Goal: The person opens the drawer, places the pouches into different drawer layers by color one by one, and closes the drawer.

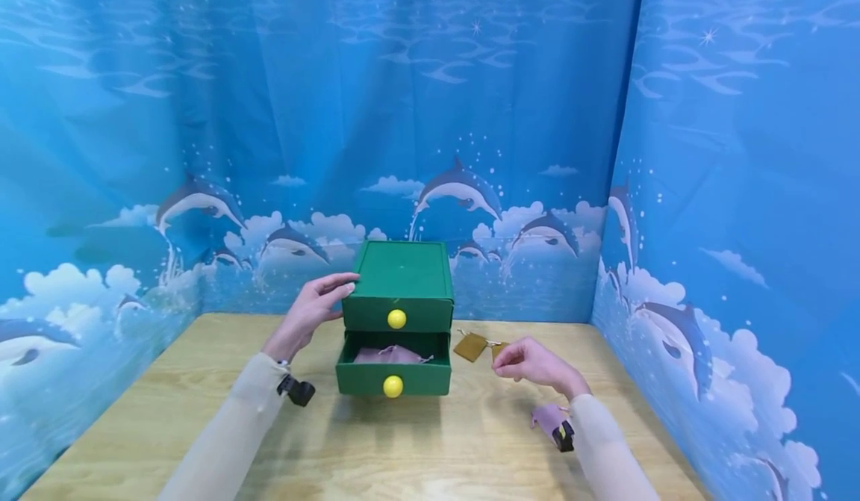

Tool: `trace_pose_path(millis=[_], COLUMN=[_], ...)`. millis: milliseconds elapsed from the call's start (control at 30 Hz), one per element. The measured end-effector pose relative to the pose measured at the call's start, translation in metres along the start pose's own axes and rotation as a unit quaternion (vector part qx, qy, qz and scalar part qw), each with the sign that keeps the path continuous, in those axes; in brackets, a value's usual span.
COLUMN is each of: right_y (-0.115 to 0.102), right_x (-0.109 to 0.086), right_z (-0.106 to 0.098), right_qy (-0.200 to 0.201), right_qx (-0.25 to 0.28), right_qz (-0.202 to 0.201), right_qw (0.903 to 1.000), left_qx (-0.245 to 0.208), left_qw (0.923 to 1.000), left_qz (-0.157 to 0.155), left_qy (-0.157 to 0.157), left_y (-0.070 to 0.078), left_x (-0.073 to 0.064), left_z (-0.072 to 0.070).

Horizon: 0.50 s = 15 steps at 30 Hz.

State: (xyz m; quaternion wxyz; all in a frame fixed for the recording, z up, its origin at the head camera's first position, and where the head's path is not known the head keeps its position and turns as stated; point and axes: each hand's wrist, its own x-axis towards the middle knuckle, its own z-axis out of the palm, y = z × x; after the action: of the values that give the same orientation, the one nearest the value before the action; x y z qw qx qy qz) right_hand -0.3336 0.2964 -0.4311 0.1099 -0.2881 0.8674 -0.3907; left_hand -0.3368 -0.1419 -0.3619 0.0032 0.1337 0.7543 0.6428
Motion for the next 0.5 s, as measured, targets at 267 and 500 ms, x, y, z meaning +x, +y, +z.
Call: trace_pose_path(millis=[267, 500], right_y=[0.012, 0.03], right_x=[-0.009, -0.021], right_z=[-0.01, -0.013], right_qy=[-0.018, -0.045], right_qx=[0.013, 0.002], right_qz=[0.027, 0.056], right_qw=[0.9994, 0.9974], left_qx=[0.001, 0.003], left_qw=[1.0, 0.9999], left_qz=[0.003, -0.005], left_qy=[0.009, 0.01], left_y=[0.002, 0.001], left_x=[0.0, 0.001], left_z=[-0.002, 0.001])
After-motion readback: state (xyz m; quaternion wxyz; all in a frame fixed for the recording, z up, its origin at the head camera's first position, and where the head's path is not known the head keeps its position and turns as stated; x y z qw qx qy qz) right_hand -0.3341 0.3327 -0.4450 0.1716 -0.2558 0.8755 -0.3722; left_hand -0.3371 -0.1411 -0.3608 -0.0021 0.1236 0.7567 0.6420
